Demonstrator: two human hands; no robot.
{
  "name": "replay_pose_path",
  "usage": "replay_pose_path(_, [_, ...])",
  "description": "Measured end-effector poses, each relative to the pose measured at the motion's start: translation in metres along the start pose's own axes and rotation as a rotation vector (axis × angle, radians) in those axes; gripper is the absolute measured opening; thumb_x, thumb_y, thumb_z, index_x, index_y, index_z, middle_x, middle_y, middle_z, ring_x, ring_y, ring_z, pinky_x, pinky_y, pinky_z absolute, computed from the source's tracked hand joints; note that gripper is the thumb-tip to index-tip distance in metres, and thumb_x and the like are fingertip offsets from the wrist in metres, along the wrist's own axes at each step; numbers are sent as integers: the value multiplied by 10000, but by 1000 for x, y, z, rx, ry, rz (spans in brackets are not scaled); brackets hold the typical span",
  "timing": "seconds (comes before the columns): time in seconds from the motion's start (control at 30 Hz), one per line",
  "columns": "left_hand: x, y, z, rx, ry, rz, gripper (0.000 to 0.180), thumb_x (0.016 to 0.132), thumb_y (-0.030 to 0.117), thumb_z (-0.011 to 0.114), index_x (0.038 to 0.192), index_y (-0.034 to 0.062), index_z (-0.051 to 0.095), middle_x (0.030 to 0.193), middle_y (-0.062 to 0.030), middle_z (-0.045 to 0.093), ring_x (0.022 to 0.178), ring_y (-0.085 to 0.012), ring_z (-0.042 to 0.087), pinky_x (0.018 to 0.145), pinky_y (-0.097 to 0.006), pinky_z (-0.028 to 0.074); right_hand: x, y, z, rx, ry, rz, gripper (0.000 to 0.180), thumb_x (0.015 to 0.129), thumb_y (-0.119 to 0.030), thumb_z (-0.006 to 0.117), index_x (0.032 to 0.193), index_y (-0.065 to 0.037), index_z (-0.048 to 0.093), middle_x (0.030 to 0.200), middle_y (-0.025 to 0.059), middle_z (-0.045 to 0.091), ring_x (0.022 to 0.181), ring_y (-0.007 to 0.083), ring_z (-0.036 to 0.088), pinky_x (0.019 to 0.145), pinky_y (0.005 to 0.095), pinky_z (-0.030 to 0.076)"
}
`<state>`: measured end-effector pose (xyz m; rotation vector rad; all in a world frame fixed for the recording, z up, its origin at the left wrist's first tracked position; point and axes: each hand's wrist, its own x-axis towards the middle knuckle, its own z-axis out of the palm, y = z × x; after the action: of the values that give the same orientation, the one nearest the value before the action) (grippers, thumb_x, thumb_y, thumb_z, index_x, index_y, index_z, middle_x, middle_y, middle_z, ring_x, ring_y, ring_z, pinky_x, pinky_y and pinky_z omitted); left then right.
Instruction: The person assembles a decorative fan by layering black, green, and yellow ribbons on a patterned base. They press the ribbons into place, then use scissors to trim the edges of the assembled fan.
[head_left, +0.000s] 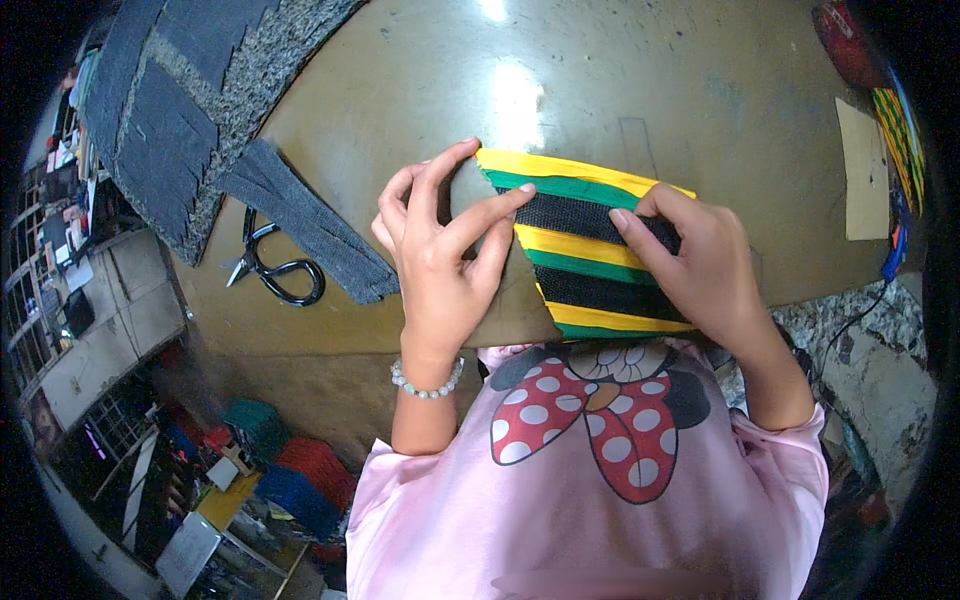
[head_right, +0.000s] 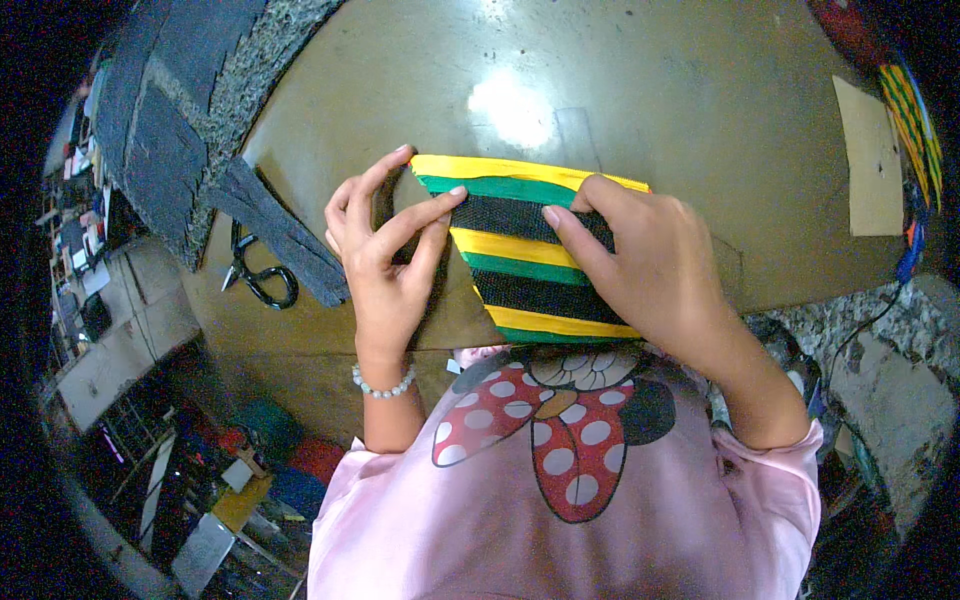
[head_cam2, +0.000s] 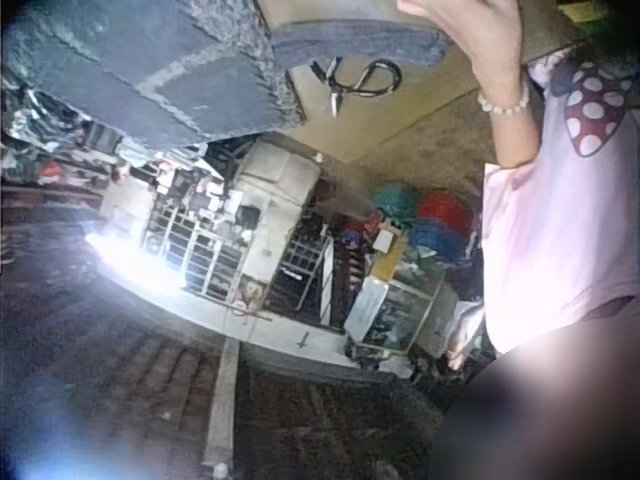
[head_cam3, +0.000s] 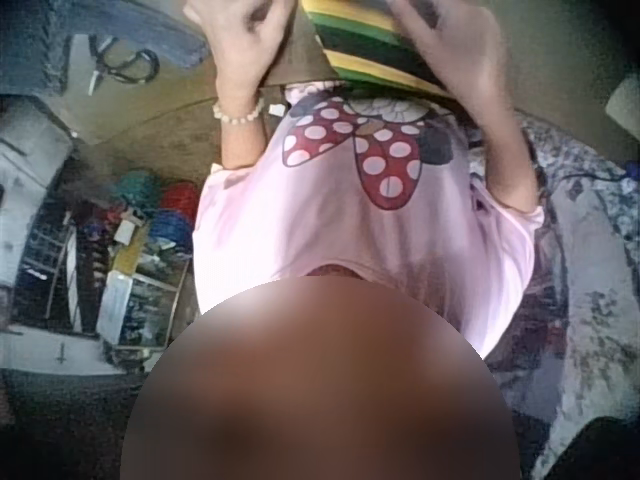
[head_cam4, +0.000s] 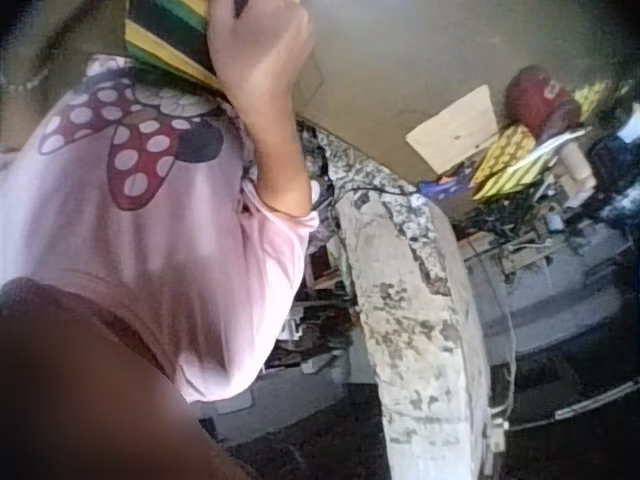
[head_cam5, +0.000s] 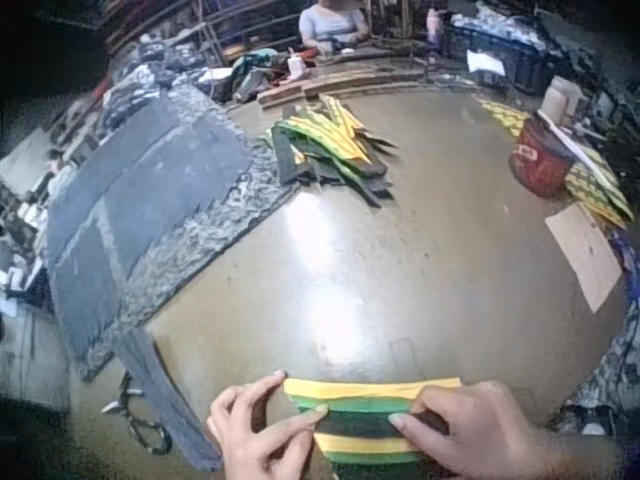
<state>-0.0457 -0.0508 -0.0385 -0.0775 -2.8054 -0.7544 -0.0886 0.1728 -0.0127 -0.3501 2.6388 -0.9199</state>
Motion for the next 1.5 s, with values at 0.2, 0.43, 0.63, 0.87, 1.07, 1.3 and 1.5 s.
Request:
replay_pose_path(0.2, [-1, 8, 1, 138, 64, 107, 297, 716, 115, 724, 979, 246, 770, 1298, -46, 585, 1198, -304, 456, 1010, -427, 315, 1, 2, 1, 49, 11, -41, 262, 902, -301, 650, 810, -55, 636, 705, 152, 652, 644, 359, 648, 573, 460, 491])
replay_pose_path(0.43, [1, 12, 8, 57, -22, 355, 352, 769, 67, 641, 1114, 99, 707, 1129, -61, 648, 1029, -268, 601, 877, -399, 483, 2, 4, 3, 36, 15, -73, 258, 902, -294, 656, 818, -52, 622, 685, 148, 636, 624, 340, 635, 561, 443, 475])
replay_pose_path(0.63, [0, 11, 13, 24, -23, 364, 354, 719, 38, 665, 1066, 67, 726, 1060, -63, 681, 977, -276, 633, 814, -372, 528, 0, 8, 4, 25, 39, -106, 250, 903, -271, 665, 823, -39, 620, 680, 136, 622, 587, 303, 621, 538, 404, 447])
replay_pose_path(0.87, [-2, 9, 17, 16, 2, 374, 291, 729, 25, 677, 1014, 51, 730, 1051, -74, 681, 965, -275, 635, 807, -367, 528, -2, 7, 5, -32, 35, -77, 264, 903, -323, 642, 832, -69, 622, 678, 131, 633, 625, 334, 637, 575, 456, 477])
replay_pose_path(1.07, [-2, 11, 16, 47, 32, 405, 248, 727, 21, 681, 973, 21, 713, 1027, -86, 663, 951, -291, 616, 790, -373, 522, -1, 6, 7, -96, 41, -84, 273, 907, -345, 618, 866, -76, 634, 729, 136, 660, 673, 350, 657, 595, 482, 506])
replay_pose_path(1.3, [1, 14, 13, 26, -7, 409, 268, 723, -1, 671, 990, 7, 697, 1033, -95, 650, 971, -300, 601, 804, -391, 521, -2, 4, 8, -50, 122, -131, 285, 912, -312, 647, 818, -45, 620, 636, 139, 614, 581, 326, 625, 559, 432, 471])
replay_pose_path(1.5, [4, 39, -16, 76, -275, 253, 436, 745, -22, 636, 1181, -9, 628, 1242, -177, 584, 1160, -375, 559, 972, -436, 481, 1, 6, 6, -104, 37, -121, 263, 897, -336, 623, 890, -74, 645, 723, 140, 675, 665, 345, 677, 580, 466, 532])
